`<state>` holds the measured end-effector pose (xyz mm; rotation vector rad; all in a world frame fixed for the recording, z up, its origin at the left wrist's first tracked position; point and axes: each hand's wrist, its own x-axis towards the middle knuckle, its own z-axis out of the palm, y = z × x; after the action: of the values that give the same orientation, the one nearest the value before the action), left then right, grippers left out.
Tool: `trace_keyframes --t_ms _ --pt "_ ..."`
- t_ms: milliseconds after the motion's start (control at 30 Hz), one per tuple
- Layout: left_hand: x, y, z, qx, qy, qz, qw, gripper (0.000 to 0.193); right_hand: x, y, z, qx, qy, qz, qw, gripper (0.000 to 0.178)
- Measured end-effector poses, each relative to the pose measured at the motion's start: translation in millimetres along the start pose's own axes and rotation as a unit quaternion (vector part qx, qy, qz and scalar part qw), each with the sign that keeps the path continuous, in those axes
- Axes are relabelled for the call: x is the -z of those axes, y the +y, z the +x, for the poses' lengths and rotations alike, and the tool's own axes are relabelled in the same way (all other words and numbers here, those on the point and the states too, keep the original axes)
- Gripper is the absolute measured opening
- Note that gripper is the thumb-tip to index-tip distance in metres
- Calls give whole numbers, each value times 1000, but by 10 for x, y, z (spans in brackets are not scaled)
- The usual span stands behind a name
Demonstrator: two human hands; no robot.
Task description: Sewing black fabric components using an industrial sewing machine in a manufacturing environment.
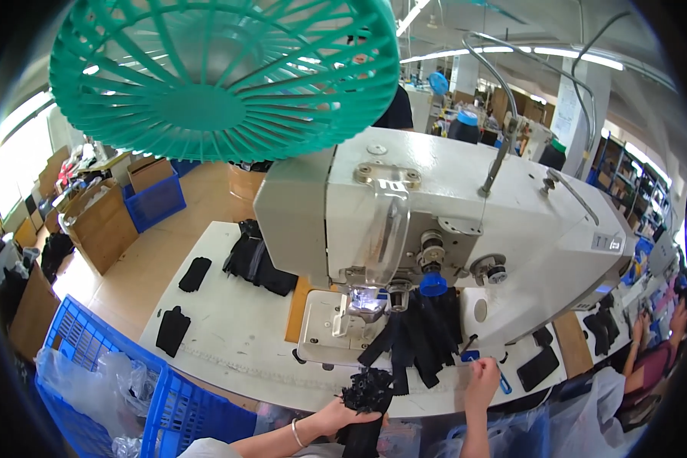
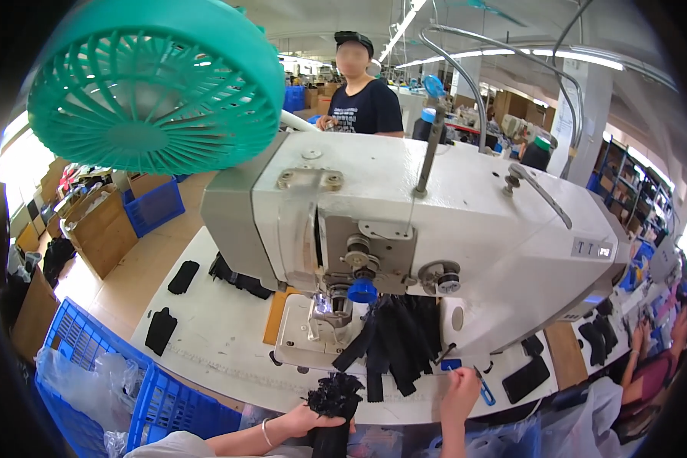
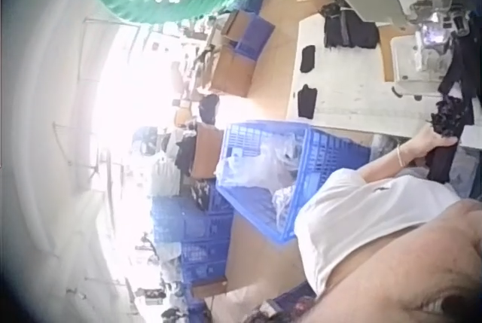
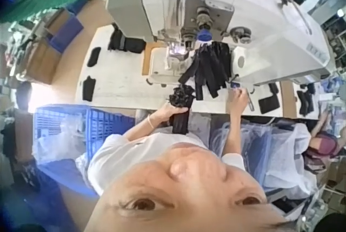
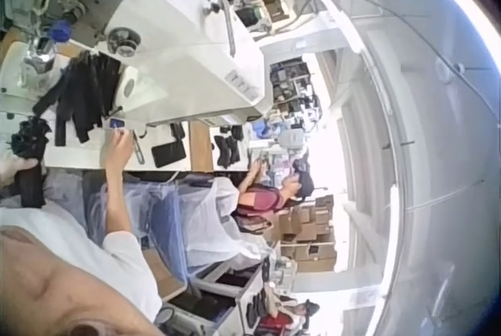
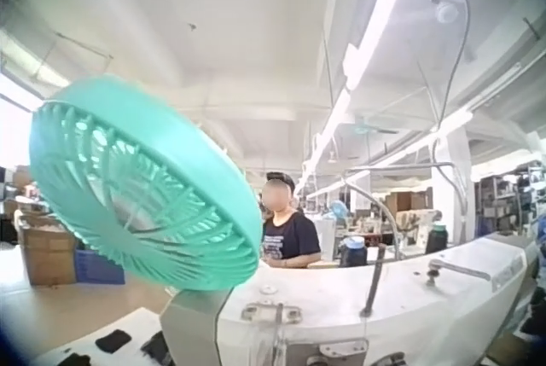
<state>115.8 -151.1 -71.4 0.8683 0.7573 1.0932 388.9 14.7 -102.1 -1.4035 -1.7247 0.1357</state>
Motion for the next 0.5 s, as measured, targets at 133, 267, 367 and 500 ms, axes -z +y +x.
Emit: trace_keyframes --t_ms 133,267,367,500 --pt "64 -95 -83 21 7 68 997 20 242 -764 30 -108 2 296 949 8" --pt "-7 -143 -110 30 -44 74 996 27 171 -1363 -218 69 -248 368 893 19" --pt "-97 -27 -145 55 -46 76 995 42 -74 -1448 -285 186 -344 397 830 34" --pt "-28 -16 -256 88 -84 -25 992 40 -90 -1545 -346 240 -405 343 813 28"
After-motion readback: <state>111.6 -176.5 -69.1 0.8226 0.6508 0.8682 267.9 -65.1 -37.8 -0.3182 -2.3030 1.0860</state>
